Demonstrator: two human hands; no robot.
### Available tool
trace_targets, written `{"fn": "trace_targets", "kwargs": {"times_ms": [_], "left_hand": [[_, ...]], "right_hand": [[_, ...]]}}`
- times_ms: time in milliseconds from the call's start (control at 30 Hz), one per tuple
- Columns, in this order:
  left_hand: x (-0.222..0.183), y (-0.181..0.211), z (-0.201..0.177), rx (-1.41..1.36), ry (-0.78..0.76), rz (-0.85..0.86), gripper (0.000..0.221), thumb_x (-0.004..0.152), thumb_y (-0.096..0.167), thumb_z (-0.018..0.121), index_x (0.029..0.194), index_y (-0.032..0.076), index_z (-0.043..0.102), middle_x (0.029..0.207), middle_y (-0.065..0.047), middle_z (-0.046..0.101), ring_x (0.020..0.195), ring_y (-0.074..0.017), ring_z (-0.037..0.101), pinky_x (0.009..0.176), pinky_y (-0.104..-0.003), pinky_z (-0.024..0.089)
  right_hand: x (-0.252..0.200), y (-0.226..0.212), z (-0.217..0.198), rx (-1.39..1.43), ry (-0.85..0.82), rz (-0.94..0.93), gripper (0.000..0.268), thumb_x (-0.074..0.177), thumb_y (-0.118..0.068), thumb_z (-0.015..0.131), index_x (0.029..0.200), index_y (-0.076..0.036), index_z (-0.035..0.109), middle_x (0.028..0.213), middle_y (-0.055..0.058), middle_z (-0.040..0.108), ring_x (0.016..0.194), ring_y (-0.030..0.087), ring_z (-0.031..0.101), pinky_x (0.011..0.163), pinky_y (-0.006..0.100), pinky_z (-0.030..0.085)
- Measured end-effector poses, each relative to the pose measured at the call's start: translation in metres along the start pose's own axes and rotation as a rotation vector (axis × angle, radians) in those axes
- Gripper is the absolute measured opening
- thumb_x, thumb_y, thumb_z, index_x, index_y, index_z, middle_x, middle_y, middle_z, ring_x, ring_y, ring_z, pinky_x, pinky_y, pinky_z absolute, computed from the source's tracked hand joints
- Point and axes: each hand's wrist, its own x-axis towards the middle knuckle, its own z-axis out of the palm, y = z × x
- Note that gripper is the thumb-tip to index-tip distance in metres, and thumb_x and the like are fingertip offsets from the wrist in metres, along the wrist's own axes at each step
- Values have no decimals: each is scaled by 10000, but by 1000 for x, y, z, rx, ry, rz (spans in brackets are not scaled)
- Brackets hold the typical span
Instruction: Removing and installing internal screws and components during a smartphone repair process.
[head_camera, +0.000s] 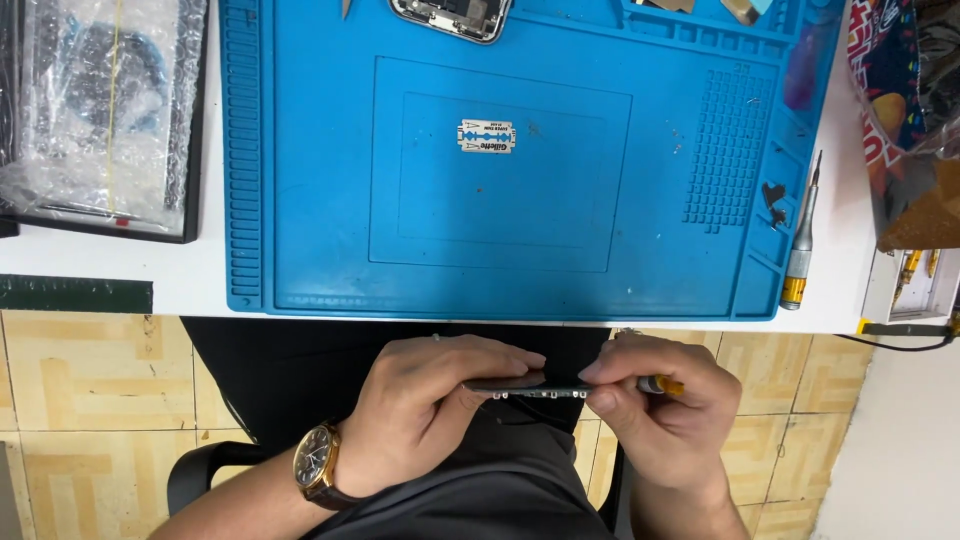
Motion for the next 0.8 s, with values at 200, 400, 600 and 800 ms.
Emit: {"fn": "trace_targets", "kwargs": {"times_ms": [200,400,600,800], "left_hand": [[-4,2,-4,21,7,21,322,936,-86,467,1119,48,695,1158,-83,790,1051,-253,824,814,-328,674],[-8,1,-6,58,9,31,323,941,-84,471,1136,59,685,1169,-80,788,1040,-268,826,774,-341,656],[-14,-4,-1,-96,10,-228,125,1018,104,568,1083,60,665,930,-24,784,808,-174,808,684,-256,619],[-8,3,3,-487,7,-381,236,1069,200,538,1198,53,671,1066,-15,705,969,-124,662,872,-279,538]], "right_hand": [[-4,2,5,26,48,-13,193,897,-203,755,933,-23,696,715,50,676,554,113,537,603,253,514],[-3,2,8,17,44,-17,195,903,-214,752,939,-30,697,727,43,676,575,119,579,606,247,539],[-1,4,10,7,43,3,201,898,-224,754,907,-38,679,720,51,661,570,128,551,578,252,497],[-5,12,7,-44,51,48,268,914,-330,748,904,-73,673,756,17,676,589,89,548,569,231,444]]}}
